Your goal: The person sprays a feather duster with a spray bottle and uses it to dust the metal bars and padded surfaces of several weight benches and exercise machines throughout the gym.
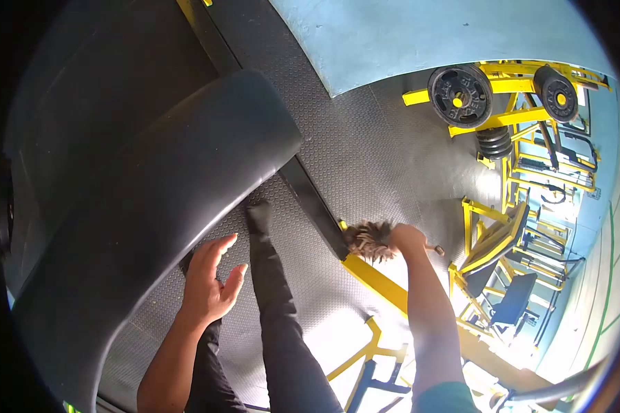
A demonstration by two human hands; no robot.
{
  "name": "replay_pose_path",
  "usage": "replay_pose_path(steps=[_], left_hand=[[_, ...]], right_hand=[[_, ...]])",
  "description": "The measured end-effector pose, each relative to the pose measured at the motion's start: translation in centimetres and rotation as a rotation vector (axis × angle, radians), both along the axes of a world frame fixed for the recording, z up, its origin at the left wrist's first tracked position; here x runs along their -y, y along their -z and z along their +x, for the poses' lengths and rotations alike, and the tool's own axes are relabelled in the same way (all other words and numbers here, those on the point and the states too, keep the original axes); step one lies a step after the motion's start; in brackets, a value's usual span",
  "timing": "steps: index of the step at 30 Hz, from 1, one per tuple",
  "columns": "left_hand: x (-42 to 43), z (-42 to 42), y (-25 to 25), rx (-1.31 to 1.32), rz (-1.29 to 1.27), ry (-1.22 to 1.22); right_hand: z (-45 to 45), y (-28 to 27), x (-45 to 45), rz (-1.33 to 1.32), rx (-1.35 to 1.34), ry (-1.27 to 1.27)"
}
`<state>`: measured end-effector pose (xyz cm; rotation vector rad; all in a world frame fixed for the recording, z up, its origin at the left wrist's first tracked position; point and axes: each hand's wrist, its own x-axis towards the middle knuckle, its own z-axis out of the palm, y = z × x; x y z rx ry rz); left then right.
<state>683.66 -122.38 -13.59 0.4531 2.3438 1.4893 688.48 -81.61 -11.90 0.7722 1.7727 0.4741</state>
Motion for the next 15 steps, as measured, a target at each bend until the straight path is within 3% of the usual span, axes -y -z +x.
replay_pose_path(steps=[2, 6, 8, 11, 13, 15], left_hand=[[-1.1, -1.2, 0.9, 0.012, 0.006, -0.027], [-3.4, -2.6, 2.8, 0.044, 0.013, -0.074], [-4.7, -3.3, 3.3, 0.050, -0.005, -0.105], [-6.8, -5.7, 3.2, 0.047, 0.036, -0.131], [-7.9, -7.3, 3.2, 0.040, 0.028, -0.140], [-8.5, -9.4, 3.4, -0.015, 0.034, -0.132]], right_hand=[[-4.4, 2.1, -0.3, -0.088, -0.029, -0.052], [-14.3, 1.2, -0.3, -0.286, -0.104, -0.148], [-16.4, 0.8, -1.9, -0.432, -0.463, 0.041], [-13.9, 1.5, -5.4, -0.517, -0.389, -0.032], [-11.6, 2.2, -6.8, -0.532, -0.205, -0.226], [-12.7, 2.4, -7.5, -0.538, -0.277, -0.083]])
